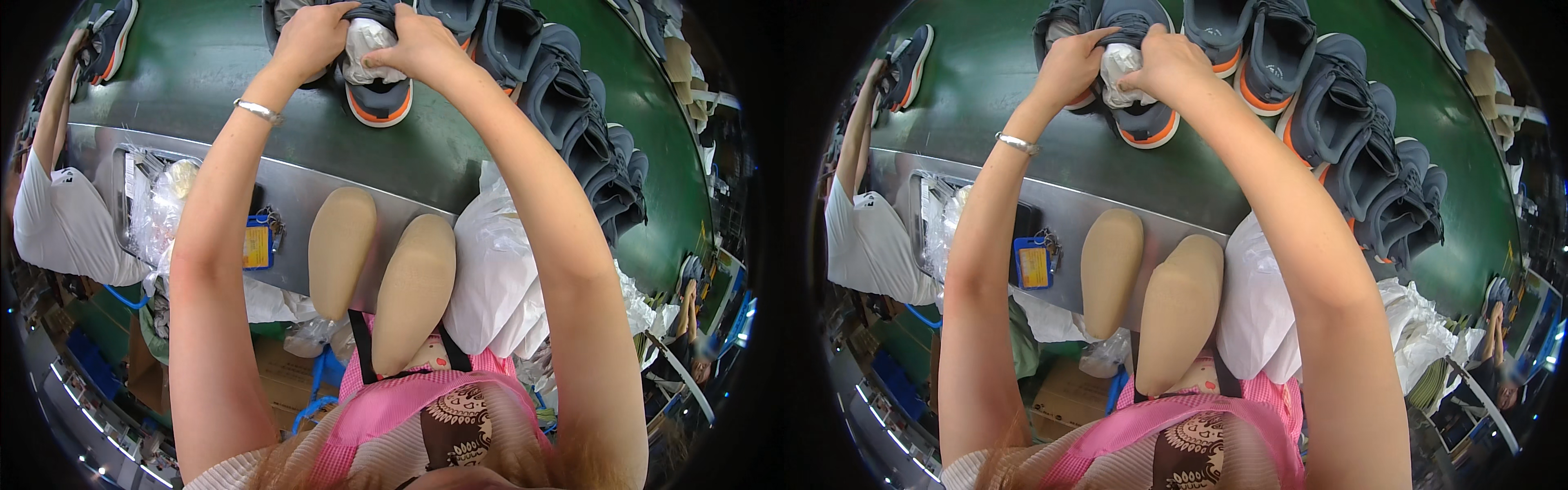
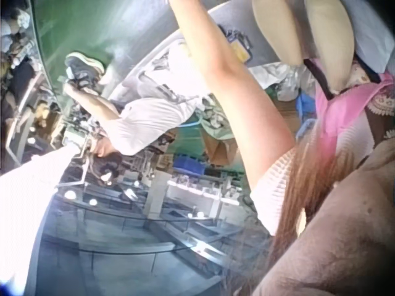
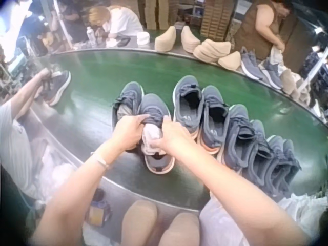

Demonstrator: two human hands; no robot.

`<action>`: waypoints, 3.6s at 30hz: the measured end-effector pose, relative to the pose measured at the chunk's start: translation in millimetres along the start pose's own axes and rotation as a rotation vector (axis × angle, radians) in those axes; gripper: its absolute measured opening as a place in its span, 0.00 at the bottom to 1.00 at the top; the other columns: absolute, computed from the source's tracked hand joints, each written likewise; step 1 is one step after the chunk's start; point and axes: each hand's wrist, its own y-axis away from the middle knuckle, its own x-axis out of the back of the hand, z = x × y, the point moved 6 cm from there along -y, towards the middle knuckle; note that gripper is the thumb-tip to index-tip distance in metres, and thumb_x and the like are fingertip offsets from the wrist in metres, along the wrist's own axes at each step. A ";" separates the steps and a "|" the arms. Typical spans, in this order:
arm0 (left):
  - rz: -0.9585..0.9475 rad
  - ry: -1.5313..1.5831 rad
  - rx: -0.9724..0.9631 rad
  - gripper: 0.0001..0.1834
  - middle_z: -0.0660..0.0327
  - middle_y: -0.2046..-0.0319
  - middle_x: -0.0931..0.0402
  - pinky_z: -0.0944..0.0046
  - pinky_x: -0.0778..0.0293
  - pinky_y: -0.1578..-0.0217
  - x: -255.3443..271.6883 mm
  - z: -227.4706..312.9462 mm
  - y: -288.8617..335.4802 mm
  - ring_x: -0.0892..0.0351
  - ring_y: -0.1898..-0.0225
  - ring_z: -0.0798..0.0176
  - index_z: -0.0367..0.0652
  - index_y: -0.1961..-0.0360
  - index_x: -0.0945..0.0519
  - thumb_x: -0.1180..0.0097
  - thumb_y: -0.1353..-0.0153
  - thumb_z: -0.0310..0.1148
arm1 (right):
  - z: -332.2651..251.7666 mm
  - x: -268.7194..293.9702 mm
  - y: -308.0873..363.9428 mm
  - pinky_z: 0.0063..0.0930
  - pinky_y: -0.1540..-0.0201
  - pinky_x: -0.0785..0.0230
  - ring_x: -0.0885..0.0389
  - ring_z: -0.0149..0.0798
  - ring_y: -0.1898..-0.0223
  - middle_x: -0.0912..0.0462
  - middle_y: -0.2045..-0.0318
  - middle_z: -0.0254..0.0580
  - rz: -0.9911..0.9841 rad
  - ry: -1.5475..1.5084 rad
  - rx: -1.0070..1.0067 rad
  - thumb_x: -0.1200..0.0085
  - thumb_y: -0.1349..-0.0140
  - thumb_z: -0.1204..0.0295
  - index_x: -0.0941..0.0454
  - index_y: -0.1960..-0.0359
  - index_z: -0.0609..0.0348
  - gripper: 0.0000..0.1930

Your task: The person inserts shoe trees into sneakers, wraps each pair in white tissue paper, and places the wrapped pairs on a green conveyor belt. The process is repeated for multiple pairs of shoes.

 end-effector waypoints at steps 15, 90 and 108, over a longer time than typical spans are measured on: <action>-0.011 -0.281 -0.028 0.45 0.46 0.44 0.33 0.47 0.24 0.55 -7.0 11.9 10.0 0.24 0.53 0.37 0.53 0.33 0.41 0.33 0.53 0.40 | 5.9 -34.3 -20.7 0.48 0.66 0.25 0.15 0.54 0.69 0.16 0.74 0.55 0.453 0.036 0.166 0.44 0.49 0.71 0.31 0.61 0.67 0.16; -0.728 0.675 0.165 0.14 0.73 0.69 0.29 0.69 0.31 0.57 -238.4 286.3 -42.0 0.29 0.63 0.75 0.46 0.69 0.19 0.45 0.36 0.45 | 342.3 97.5 149.3 0.41 0.62 0.28 0.18 0.55 0.66 0.18 0.71 0.55 0.350 -0.371 0.001 0.49 0.37 0.54 0.17 0.67 0.59 0.19; -0.404 0.272 0.249 0.26 0.62 0.51 0.22 0.67 0.34 0.43 -53.6 236.2 56.5 0.26 0.48 0.66 0.39 0.42 0.24 0.47 0.34 0.47 | 286.2 121.3 223.6 0.38 0.55 0.29 0.21 0.53 0.60 0.18 0.60 0.48 0.904 0.163 0.326 0.45 0.39 0.68 0.22 0.51 0.56 0.15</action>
